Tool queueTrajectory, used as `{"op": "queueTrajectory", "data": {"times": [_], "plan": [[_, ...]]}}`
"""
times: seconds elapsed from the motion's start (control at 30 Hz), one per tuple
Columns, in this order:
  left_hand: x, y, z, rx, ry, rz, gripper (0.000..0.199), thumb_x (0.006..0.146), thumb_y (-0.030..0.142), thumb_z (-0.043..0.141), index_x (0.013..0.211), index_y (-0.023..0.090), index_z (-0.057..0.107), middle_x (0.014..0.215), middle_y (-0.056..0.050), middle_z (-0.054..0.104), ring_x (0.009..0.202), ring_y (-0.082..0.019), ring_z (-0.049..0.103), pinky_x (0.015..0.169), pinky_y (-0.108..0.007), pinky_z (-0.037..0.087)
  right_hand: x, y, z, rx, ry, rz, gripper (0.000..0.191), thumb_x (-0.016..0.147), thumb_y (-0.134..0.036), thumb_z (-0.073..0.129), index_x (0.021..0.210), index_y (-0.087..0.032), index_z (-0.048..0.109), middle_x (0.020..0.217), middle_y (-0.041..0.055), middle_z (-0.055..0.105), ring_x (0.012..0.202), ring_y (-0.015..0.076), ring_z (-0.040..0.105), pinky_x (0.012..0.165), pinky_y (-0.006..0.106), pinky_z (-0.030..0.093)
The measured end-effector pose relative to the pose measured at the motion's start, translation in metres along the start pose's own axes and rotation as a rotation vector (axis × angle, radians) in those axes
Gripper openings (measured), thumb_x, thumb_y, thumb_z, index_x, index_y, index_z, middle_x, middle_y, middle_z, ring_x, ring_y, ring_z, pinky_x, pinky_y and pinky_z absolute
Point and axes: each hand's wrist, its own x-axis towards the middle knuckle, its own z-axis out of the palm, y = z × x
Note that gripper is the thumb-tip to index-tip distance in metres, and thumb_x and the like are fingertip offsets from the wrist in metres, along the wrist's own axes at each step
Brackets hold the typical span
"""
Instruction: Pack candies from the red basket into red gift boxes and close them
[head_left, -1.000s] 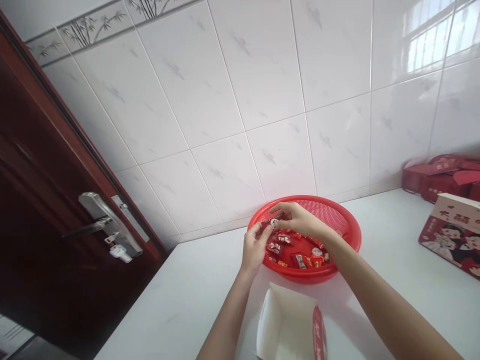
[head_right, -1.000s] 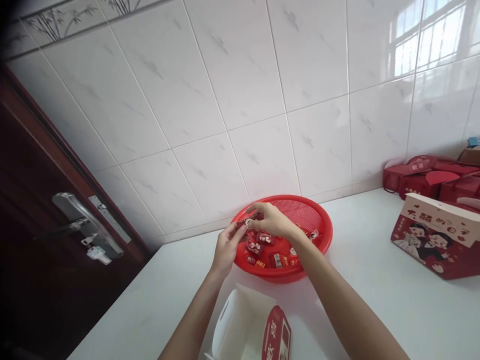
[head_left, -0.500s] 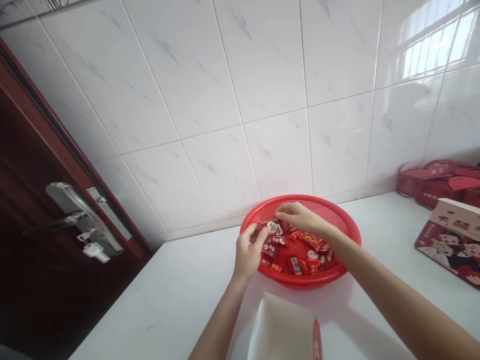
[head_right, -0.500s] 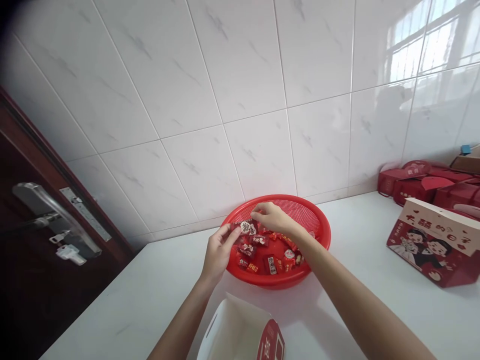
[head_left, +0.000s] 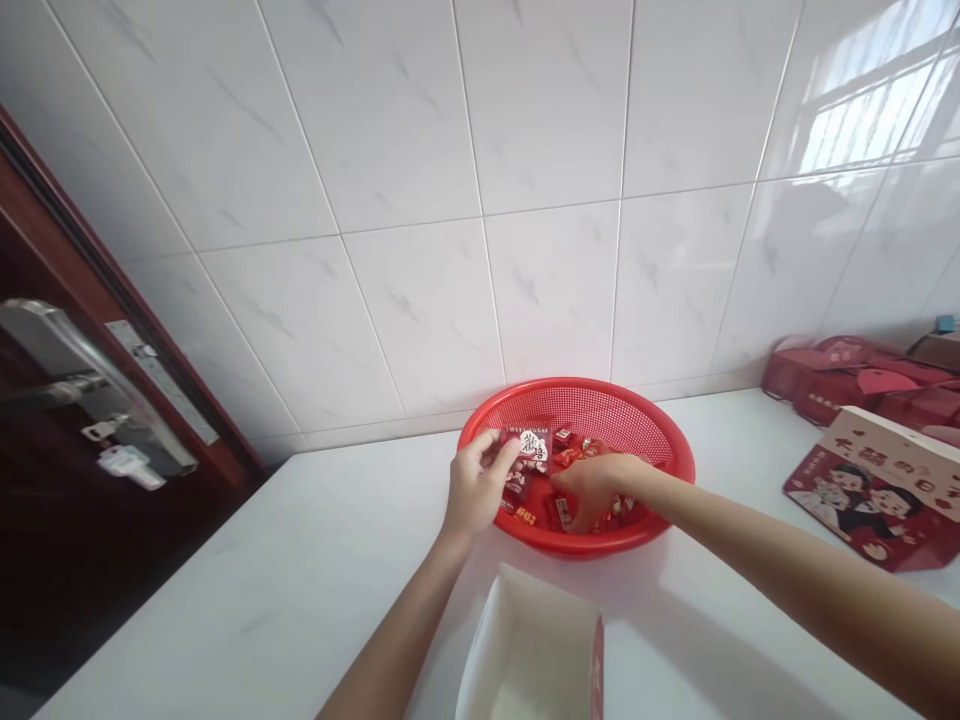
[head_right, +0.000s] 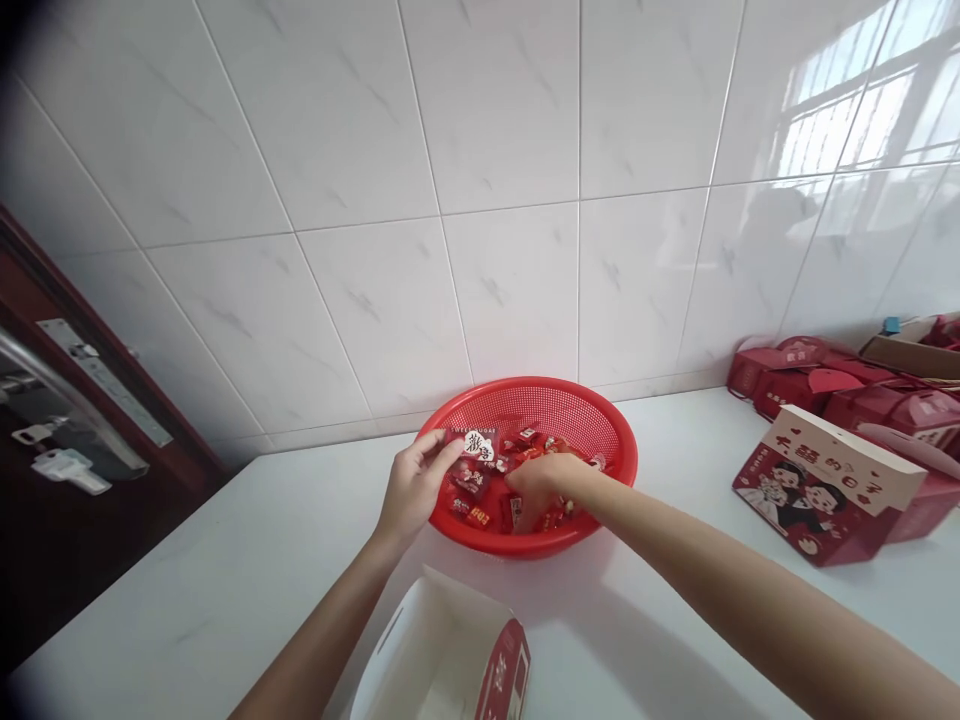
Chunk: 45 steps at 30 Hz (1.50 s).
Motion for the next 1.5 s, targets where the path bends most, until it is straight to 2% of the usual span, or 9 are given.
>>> {"op": "queueTrajectory", "data": {"times": [0.17, 0.33, 0.43, 0.57, 0.7, 0.9, 1.0, 1.2, 1.5], "plan": [[0.0, 0.0, 0.001, -0.005, 0.014, -0.014, 0.033, 0.078, 0.05, 0.073, 0.077, 0.018, 0.067, 0.072, 0.0, 0.066, 0.067, -0.016, 0.063, 0.066, -0.026, 0.051, 0.011, -0.018, 0.003, -0.011, -0.056, -0.071, 0.034, 0.062, -0.019, 0.081, 0.094, -0.022, 0.071, 0.09, 0.0044, 0.071, 0.086, 0.0301, 0.07, 0.068, 0.036, 0.054], [0.001, -0.001, 0.001, -0.022, 0.004, -0.003, 0.033, 0.078, 0.05, 0.073, 0.08, 0.018, 0.069, 0.078, -0.002, 0.07, 0.07, -0.017, 0.066, 0.069, -0.027, 0.054, 0.03, 0.002, -0.009, 0.092, 0.061, -0.078, 0.044, 0.064, -0.011, 0.076, 0.105, -0.024, 0.072, 0.105, 0.0061, 0.074, 0.092, 0.0302, 0.07, 0.068, 0.033, 0.054], [0.001, 0.001, 0.001, -0.033, 0.007, -0.009, 0.032, 0.078, 0.05, 0.072, 0.078, 0.018, 0.068, 0.078, -0.002, 0.071, 0.07, -0.018, 0.067, 0.07, -0.028, 0.055, 0.04, 0.016, -0.014, 0.193, 0.143, -0.125, 0.032, 0.069, -0.011, 0.071, 0.1, -0.02, 0.07, 0.103, 0.0066, 0.075, 0.093, 0.0286, 0.071, 0.07, 0.031, 0.055], [0.002, 0.003, 0.001, -0.042, 0.009, -0.004, 0.031, 0.079, 0.05, 0.07, 0.078, 0.019, 0.067, 0.079, -0.003, 0.072, 0.072, -0.019, 0.068, 0.071, -0.029, 0.056, 0.04, 0.025, -0.022, 0.351, 0.162, -0.233, 0.004, 0.079, -0.016, 0.064, 0.08, -0.018, 0.067, 0.077, 0.0032, 0.075, 0.079, 0.0229, 0.073, 0.069, 0.029, 0.056], [0.001, 0.004, 0.002, -0.069, 0.025, -0.008, 0.03, 0.081, 0.048, 0.069, 0.078, 0.019, 0.066, 0.079, -0.002, 0.071, 0.073, -0.018, 0.068, 0.074, -0.029, 0.056, 0.025, 0.031, -0.033, 0.468, 0.234, -0.312, 0.017, 0.087, -0.028, 0.061, 0.072, -0.018, 0.064, 0.073, 0.0033, 0.074, 0.073, 0.0204, 0.072, 0.07, 0.031, 0.057], [0.0, 0.004, 0.003, -0.08, 0.039, 0.004, 0.028, 0.083, 0.045, 0.067, 0.074, 0.019, 0.061, 0.074, 0.001, 0.062, 0.074, -0.017, 0.064, 0.072, -0.027, 0.055, 0.007, 0.041, -0.035, 0.691, 0.479, -0.434, 0.038, 0.086, -0.055, 0.068, 0.075, -0.019, 0.061, 0.073, 0.0015, 0.069, 0.073, 0.0192, 0.07, 0.074, 0.033, 0.055], [0.0, 0.004, 0.003, -0.077, 0.03, 0.0, 0.026, 0.082, 0.045, 0.068, 0.078, 0.019, 0.062, 0.077, 0.0, 0.064, 0.073, -0.017, 0.065, 0.074, -0.028, 0.056, 0.003, 0.042, -0.031, 0.823, 0.525, -0.484, 0.04, 0.085, -0.056, 0.071, 0.086, -0.017, 0.066, 0.08, 0.0029, 0.071, 0.074, 0.0187, 0.071, 0.076, 0.035, 0.057], [0.001, 0.003, 0.003, -0.105, 0.073, -0.031, 0.044, 0.082, 0.042, 0.07, 0.12, 0.023, 0.058, 0.082, 0.001, 0.07, 0.075, -0.019, 0.071, 0.076, -0.032, 0.06, -0.008, 0.032, -0.029, 0.916, 0.632, -0.562, 0.043, 0.087, -0.058, 0.071, 0.095, -0.016, 0.068, 0.089, 0.0052, 0.075, 0.073, 0.0172, 0.072, 0.076, 0.033, 0.058], [0.002, -0.004, 0.002, -0.037, 0.047, 0.046, 0.028, 0.086, 0.042, 0.066, 0.106, 0.022, 0.069, 0.107, -0.005, 0.072, 0.078, -0.018, 0.071, 0.079, -0.033, 0.061, -0.013, 0.022, -0.03, 0.991, 0.772, -0.54, 0.037, 0.09, -0.054, 0.068, 0.097, -0.017, 0.065, 0.091, 0.0062, 0.075, 0.073, 0.0184, 0.072, 0.076, 0.034, 0.058]]}}
